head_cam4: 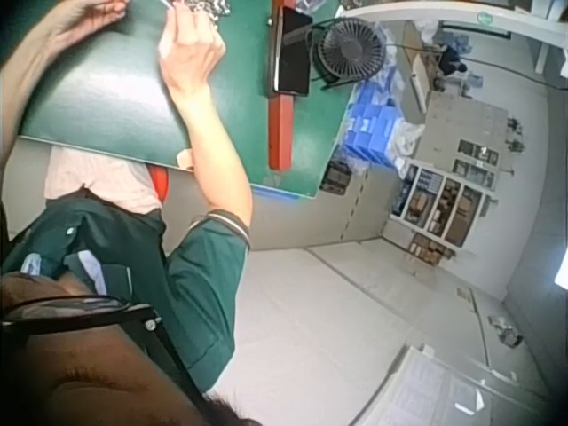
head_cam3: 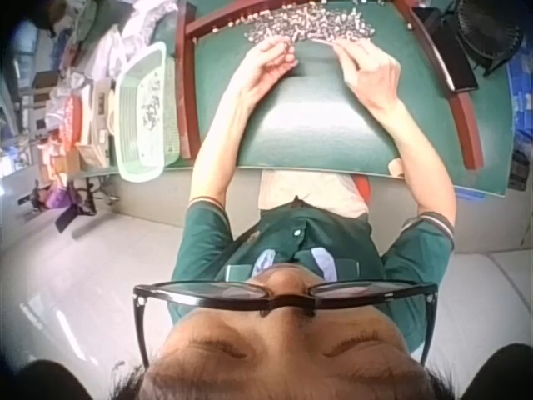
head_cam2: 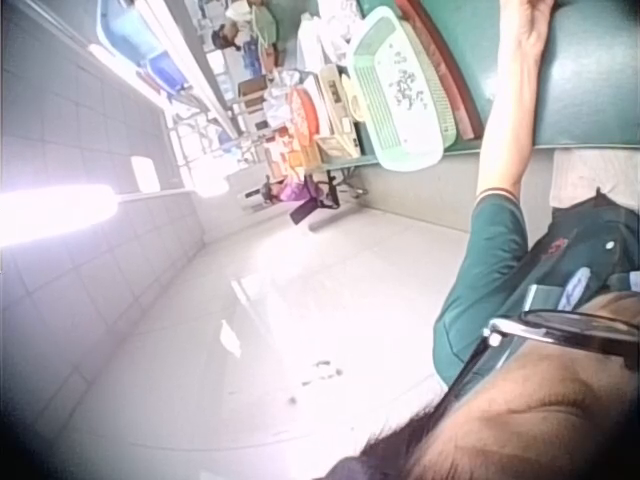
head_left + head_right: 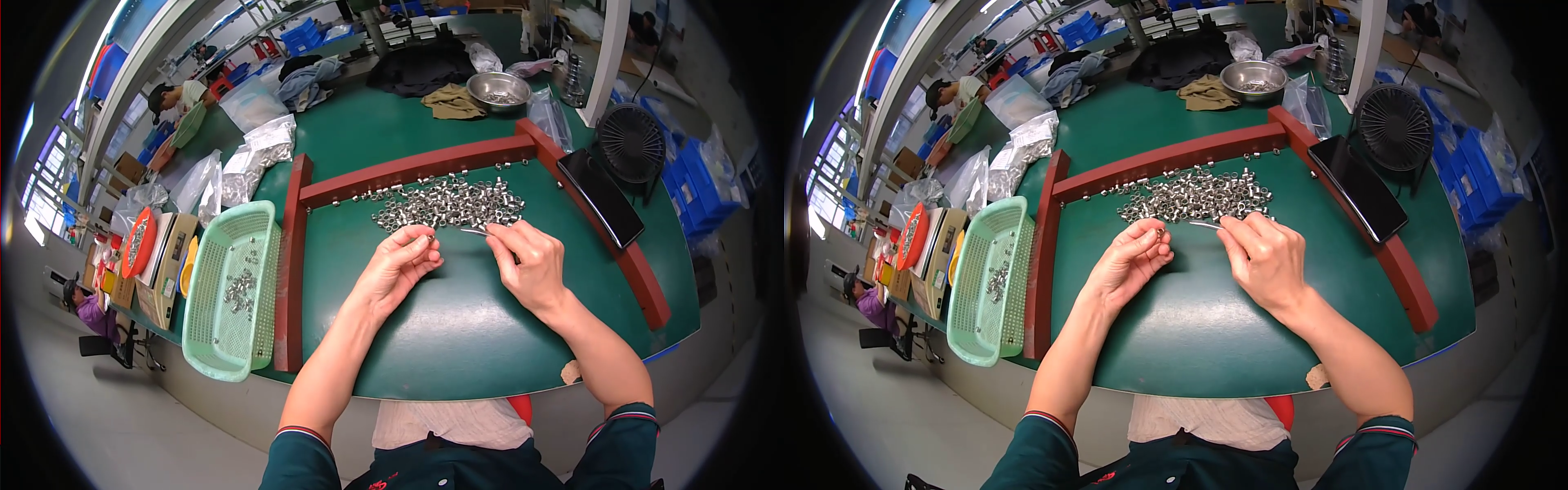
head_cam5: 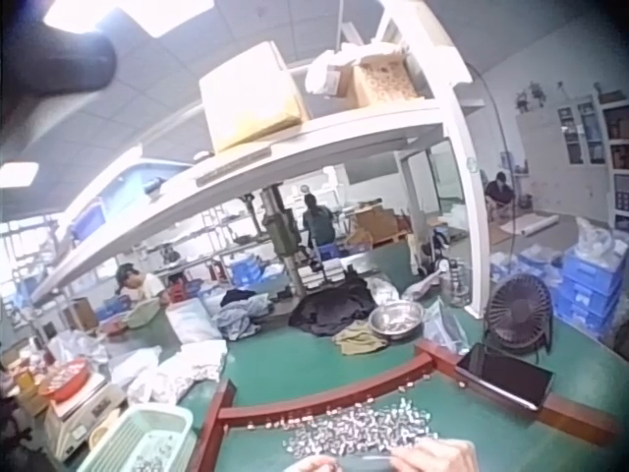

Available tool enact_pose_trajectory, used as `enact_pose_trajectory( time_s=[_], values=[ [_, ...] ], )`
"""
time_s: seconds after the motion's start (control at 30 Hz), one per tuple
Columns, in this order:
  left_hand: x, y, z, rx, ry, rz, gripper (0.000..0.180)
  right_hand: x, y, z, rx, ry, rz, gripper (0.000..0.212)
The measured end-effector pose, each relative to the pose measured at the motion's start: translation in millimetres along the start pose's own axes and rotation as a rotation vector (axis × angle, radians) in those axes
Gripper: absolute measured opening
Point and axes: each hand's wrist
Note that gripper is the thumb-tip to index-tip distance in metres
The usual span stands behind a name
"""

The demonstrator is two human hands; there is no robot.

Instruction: The person assembles small metal components onto a thin metal rod using tweezers.

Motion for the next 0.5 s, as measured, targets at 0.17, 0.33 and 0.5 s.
enact_pose_trajectory(
  time_s=[0.17, 0.33, 0.5],
  values=[
    [-0.3, -1.0, 1.2, 0.001, -0.010, 0.043, 0.012, 0.2, -0.9, 1.6, 0.008, -0.026, -0.006, 0.011],
    [0.6, 1.8, 0.5, 0.034, -0.005, 0.013, 0.014, 0.2, 0.8, 0.4, 0.006, -0.032, -0.018, 0.011],
    [0.4, 3.3, -1.4, 0.074, -0.048, 0.000, 0.012, -1.0, 0.2, -2.4, 0.021, 0.048, -0.011, 0.012]
  ],
)
Point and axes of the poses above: each hand's wrist, its own x-axis towards the middle knuckle, its own y-axis out of the back of the hand, z = x × y, and after that the axes turned 7 degrees about -x, right-handed
